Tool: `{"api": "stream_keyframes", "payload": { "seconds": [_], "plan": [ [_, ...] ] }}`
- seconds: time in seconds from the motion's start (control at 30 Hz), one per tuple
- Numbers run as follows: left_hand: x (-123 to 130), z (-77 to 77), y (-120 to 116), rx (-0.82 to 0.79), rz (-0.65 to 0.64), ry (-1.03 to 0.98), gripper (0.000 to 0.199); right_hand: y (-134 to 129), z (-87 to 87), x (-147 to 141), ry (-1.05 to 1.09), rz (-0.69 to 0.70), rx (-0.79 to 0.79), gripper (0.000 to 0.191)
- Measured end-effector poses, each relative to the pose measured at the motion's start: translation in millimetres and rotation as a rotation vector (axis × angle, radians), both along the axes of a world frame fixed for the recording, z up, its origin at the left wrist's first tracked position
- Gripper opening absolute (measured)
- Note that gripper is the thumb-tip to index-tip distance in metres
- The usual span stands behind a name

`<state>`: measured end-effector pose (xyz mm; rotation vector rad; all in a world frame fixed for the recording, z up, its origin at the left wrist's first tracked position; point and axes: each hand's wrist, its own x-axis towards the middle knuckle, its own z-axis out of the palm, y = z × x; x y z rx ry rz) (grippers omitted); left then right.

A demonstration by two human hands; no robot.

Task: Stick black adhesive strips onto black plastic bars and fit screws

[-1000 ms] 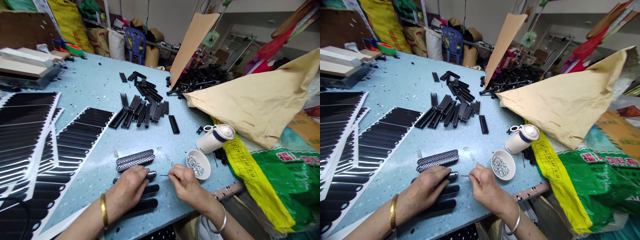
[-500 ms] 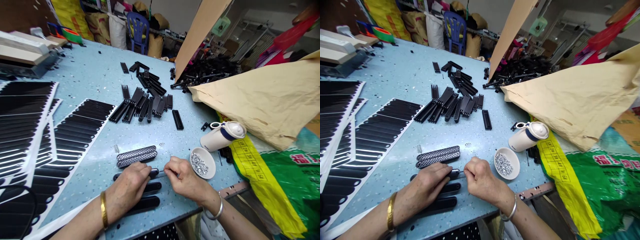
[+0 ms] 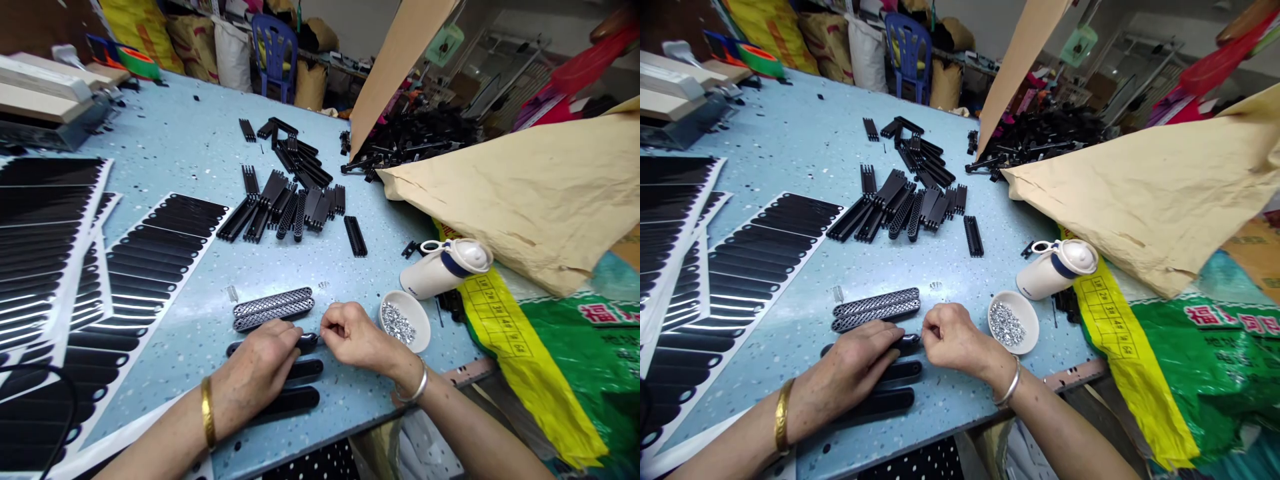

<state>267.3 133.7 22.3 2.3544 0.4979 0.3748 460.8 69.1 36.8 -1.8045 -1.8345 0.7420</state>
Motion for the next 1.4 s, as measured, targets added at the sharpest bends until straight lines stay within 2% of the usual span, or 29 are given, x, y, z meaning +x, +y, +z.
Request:
{"api": "stream_keyframes", "payload": {
  "seconds": [0.23, 0.37, 0.47, 0.6, 0.7, 0.83, 0.9, 1.0, 1.13, 1.2, 1.3, 1.4],
  "plan": [
    [-0.7, -0.7, 1.7, -0.009, 0.016, -0.032, 0.022, 6.0, -9.1, -6.6, 0.254, -0.168, -0.198, 0.015],
    [-1.5, -3.2, 2.4, 0.008, 0.036, -0.055, 0.02, 1.2, -8.4, -7.0, 0.4, -0.204, -0.222, 0.015],
    [-1.5, -3.3, 2.8, 0.013, 0.055, -0.049, 0.019, -1.6, -6.9, -7.6, 0.396, -0.216, -0.195, 0.015],
    [-1.1, -2.8, 2.7, -0.002, 0.067, -0.046, 0.018, -8.5, -8.7, -1.1, 0.309, -0.259, -0.103, 0.017],
    [-1.1, -2.9, 2.0, -0.011, 0.07, -0.042, 0.017, -20.7, -15.4, 8.2, 0.097, -0.289, 0.071, 0.017],
    [-1.2, -2.7, 1.4, -0.018, 0.062, -0.03, 0.018, -38.1, -19.5, 12.4, -0.351, -0.144, 0.294, 0.029],
    [-1.2, -2.2, 1.4, -0.002, 0.066, -0.023, 0.018, -41.5, -15.1, 7.9, -0.411, -0.123, 0.337, 0.024],
    [-1.5, -1.3, 1.9, 0.022, 0.065, -0.022, 0.017, -36.9, -5.8, -5.5, -0.213, -0.168, 0.292, 0.017],
    [-0.8, -1.7, 2.9, 0.031, 0.065, -0.007, 0.017, -20.5, -5.0, -23.1, 0.23, -0.28, 0.05, 0.015],
    [0.1, -2.0, 3.0, 0.026, 0.06, 0.012, 0.017, -12.7, -9.0, -27.5, 0.37, -0.351, -0.057, 0.015],
    [-1.2, 1.9, 2.7, 0.032, 0.058, 0.016, 0.02, -5.7, -14.0, -29.1, 0.446, -0.42, -0.126, 0.017],
    [-11.0, 14.7, 4.4, 0.06, 0.017, -0.002, 0.023, -3.6, -15.7, -28.1, 0.442, -0.434, -0.121, 0.018]
  ]
}}
